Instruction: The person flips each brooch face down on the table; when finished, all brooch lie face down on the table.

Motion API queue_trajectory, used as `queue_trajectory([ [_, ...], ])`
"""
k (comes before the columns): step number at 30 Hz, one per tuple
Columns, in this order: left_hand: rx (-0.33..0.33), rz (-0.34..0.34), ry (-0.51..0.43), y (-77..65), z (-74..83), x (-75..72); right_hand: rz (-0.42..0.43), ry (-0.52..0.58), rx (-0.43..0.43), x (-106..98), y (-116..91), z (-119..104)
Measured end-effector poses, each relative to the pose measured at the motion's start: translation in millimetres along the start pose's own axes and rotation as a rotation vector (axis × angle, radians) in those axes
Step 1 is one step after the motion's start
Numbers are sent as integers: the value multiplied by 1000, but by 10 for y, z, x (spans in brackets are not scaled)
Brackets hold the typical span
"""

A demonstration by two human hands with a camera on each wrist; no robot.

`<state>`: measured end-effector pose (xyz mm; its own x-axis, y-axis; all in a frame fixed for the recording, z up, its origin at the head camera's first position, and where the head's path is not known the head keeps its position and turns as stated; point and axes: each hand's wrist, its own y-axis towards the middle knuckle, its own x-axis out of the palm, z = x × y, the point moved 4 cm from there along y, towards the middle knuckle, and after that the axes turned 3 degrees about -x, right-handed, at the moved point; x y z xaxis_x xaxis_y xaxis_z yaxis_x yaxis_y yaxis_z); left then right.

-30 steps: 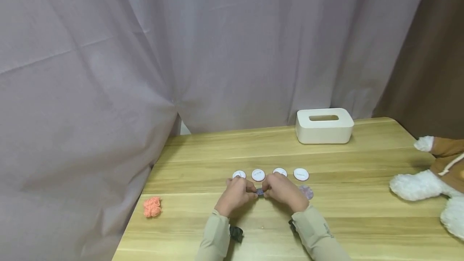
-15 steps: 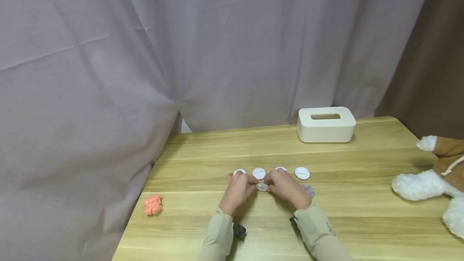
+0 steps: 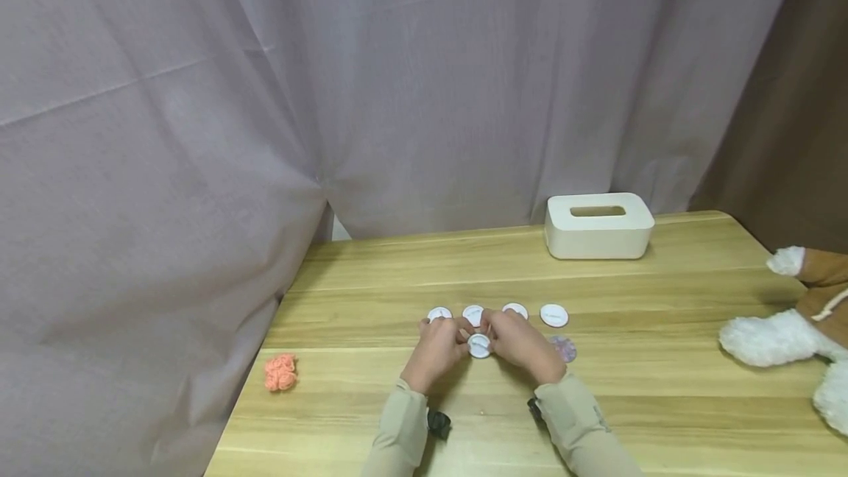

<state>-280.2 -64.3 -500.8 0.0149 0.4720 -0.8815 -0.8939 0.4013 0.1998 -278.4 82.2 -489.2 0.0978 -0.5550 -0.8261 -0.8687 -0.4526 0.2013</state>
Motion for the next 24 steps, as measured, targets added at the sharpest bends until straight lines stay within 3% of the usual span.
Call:
queue_trajectory([
  [7,-30,-41,35,-25,10,21,-26,-26,38,16,-3,-33],
  [14,-34,-20,65,-17,26,28,-27,-53,6,47,9,-36],
  [24,-56,-47,80,-48,32,58,-31,-82,-33,84,-11,-43],
])
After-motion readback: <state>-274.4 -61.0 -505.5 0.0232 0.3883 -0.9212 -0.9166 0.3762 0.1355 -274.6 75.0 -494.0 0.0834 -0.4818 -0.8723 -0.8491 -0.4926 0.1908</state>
